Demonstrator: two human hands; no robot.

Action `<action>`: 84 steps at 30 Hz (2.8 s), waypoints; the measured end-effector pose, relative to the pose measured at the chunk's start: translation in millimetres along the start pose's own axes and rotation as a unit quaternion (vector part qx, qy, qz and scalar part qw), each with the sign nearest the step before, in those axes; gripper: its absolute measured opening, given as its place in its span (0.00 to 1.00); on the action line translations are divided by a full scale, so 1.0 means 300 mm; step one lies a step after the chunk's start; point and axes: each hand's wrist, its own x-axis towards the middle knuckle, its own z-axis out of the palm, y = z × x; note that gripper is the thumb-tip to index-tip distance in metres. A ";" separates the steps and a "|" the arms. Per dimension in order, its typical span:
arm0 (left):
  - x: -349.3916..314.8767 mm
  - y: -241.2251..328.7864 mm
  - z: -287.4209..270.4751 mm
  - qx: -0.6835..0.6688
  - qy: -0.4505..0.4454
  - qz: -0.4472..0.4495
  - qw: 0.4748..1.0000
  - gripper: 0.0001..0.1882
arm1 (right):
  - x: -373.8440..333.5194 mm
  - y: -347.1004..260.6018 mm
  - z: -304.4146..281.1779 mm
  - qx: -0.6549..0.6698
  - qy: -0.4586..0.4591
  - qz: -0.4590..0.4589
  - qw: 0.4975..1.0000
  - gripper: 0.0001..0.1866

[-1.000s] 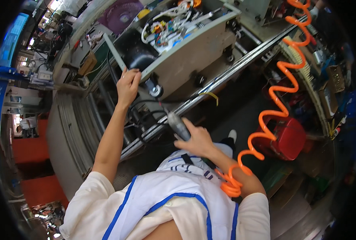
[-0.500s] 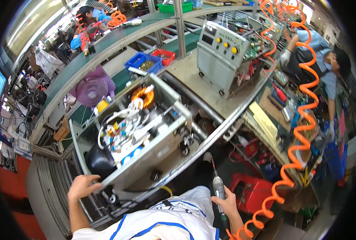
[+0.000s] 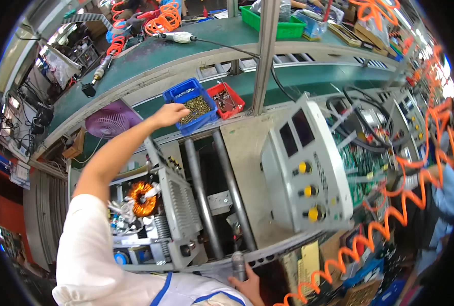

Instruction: Assembling components and attaching wheels to an industrial power supply unit using a power screwdriver.

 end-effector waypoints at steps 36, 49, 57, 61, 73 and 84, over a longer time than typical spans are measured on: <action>0.564 -0.647 0.577 0.011 0.268 -0.254 0.929 0.19 | 0.117 -0.120 -0.091 0.050 0.057 0.124 0.989 0.30; 0.025 0.143 0.136 -0.981 -0.026 0.190 0.011 0.13 | -0.143 -0.177 0.030 0.016 0.036 0.039 0.998 0.36; -0.623 0.298 -0.075 -0.966 -0.073 0.209 -0.132 0.13 | -0.460 -0.159 0.294 0.101 0.095 -0.031 0.990 0.20; -0.957 0.206 -0.108 -0.979 -0.024 0.125 -0.161 0.14 | -0.581 -0.130 0.483 0.075 0.055 -0.063 0.994 0.11; -1.604 -0.088 -0.052 -0.966 0.016 0.176 -0.190 0.11 | -0.849 -0.156 0.791 0.048 -0.037 -0.128 0.990 0.14; -2.263 0.031 0.281 -0.992 -0.039 0.112 -0.052 0.13 | -0.911 -0.164 1.017 0.049 -0.149 -0.221 0.962 0.33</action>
